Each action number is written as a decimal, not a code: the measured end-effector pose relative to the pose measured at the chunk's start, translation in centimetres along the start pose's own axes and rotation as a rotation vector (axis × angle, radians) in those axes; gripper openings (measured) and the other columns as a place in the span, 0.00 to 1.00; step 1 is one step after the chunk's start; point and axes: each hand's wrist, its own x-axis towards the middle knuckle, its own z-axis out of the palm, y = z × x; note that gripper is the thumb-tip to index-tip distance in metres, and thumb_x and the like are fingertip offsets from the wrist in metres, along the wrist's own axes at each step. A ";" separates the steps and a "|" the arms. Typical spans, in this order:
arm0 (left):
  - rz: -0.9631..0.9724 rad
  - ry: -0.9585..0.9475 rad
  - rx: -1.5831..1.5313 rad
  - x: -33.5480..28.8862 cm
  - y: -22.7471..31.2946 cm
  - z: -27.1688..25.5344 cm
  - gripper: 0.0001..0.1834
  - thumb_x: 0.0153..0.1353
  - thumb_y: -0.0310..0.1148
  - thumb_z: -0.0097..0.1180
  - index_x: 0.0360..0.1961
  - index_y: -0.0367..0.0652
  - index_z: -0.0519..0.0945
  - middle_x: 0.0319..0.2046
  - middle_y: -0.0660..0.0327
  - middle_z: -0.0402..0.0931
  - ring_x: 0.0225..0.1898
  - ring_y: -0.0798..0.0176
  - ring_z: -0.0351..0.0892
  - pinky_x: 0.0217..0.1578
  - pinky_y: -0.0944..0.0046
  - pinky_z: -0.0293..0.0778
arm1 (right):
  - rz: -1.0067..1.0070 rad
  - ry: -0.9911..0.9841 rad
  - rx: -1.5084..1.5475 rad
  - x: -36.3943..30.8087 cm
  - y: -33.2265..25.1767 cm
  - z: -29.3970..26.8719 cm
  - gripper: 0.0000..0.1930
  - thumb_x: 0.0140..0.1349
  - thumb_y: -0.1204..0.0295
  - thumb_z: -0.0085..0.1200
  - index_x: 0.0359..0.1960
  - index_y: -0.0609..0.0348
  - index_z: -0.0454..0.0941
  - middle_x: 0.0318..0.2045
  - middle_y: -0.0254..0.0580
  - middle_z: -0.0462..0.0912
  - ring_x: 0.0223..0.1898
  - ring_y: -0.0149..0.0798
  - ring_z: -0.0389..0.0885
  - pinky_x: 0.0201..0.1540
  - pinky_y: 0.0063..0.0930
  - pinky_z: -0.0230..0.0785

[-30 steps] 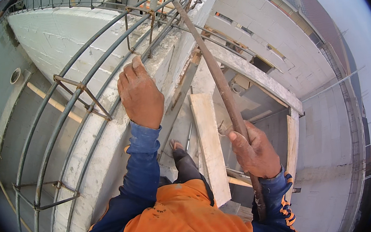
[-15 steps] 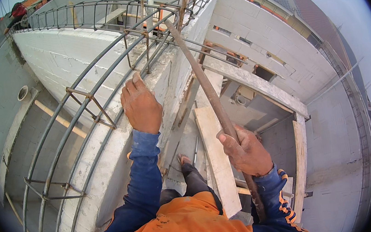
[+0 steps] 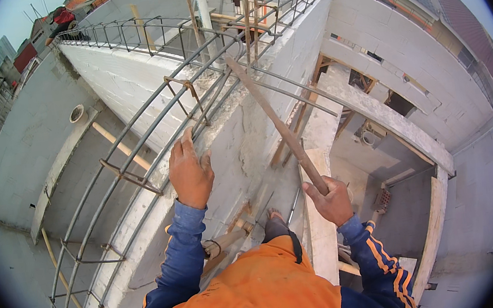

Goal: The person assembles a metal scaffolding structure on a rooftop. They position and secure metal poles and crossbars, using a long metal rod to adjust and tighten connections. The person works on the structure while standing on wooden planks.

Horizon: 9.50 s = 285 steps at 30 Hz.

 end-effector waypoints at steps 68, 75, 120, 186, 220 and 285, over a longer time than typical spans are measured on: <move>-0.105 -0.014 -0.574 32.3 4.6 0.0 0.32 0.55 0.53 0.71 0.44 0.29 0.83 0.25 0.59 0.80 0.26 0.69 0.81 0.29 0.69 0.80 | -0.069 -0.394 0.200 9.8 22.1 2.1 0.14 0.55 0.63 0.70 0.24 0.63 0.83 0.11 0.42 0.75 0.14 0.32 0.76 0.20 0.30 0.66; -0.102 -0.072 -0.707 32.9 3.0 0.4 0.31 0.54 0.53 0.71 0.42 0.32 0.83 0.25 0.62 0.78 0.26 0.69 0.80 0.30 0.70 0.80 | -0.113 -0.396 0.166 10.7 22.4 2.1 0.13 0.54 0.64 0.70 0.24 0.61 0.84 0.11 0.44 0.75 0.13 0.36 0.75 0.19 0.32 0.65; 0.391 -0.486 0.047 25.1 6.0 -1.7 0.24 0.67 0.37 0.56 0.63 0.44 0.73 0.43 0.44 0.81 0.40 0.43 0.82 0.46 0.48 0.77 | 0.023 -0.377 0.310 8.6 22.0 2.9 0.20 0.57 0.65 0.69 0.16 0.64 0.74 0.10 0.34 0.64 0.16 0.24 0.59 0.19 0.31 0.56; -0.009 -0.236 0.396 17.4 11.5 0.0 0.23 0.53 0.51 0.69 0.38 0.42 0.80 0.14 0.63 0.73 0.18 0.56 0.77 0.23 0.59 0.71 | 0.112 0.116 0.267 12.6 28.5 -3.0 0.23 0.60 0.59 0.66 0.17 0.64 0.70 0.13 0.32 0.64 0.19 0.28 0.60 0.22 0.32 0.55; -0.248 -0.129 0.529 2.4 0.5 0.1 0.46 0.51 0.67 0.61 0.63 0.45 0.74 0.60 0.57 0.75 0.63 0.52 0.71 0.67 0.48 0.60 | 1.261 -0.896 -0.053 0.9 40.9 2.8 0.14 0.64 0.56 0.57 0.28 0.52 0.78 0.14 0.29 0.67 0.12 0.31 0.61 0.17 0.32 0.53; -0.308 -0.101 0.521 1.6 0.4 0.7 0.56 0.45 0.75 0.61 0.62 0.37 0.72 0.57 0.45 0.73 0.60 0.39 0.70 0.65 0.41 0.58 | 1.350 -0.955 -0.024 5.8 46.6 6.9 0.20 0.63 0.57 0.57 0.20 0.58 0.71 0.13 0.36 0.68 0.12 0.36 0.66 0.15 0.37 0.59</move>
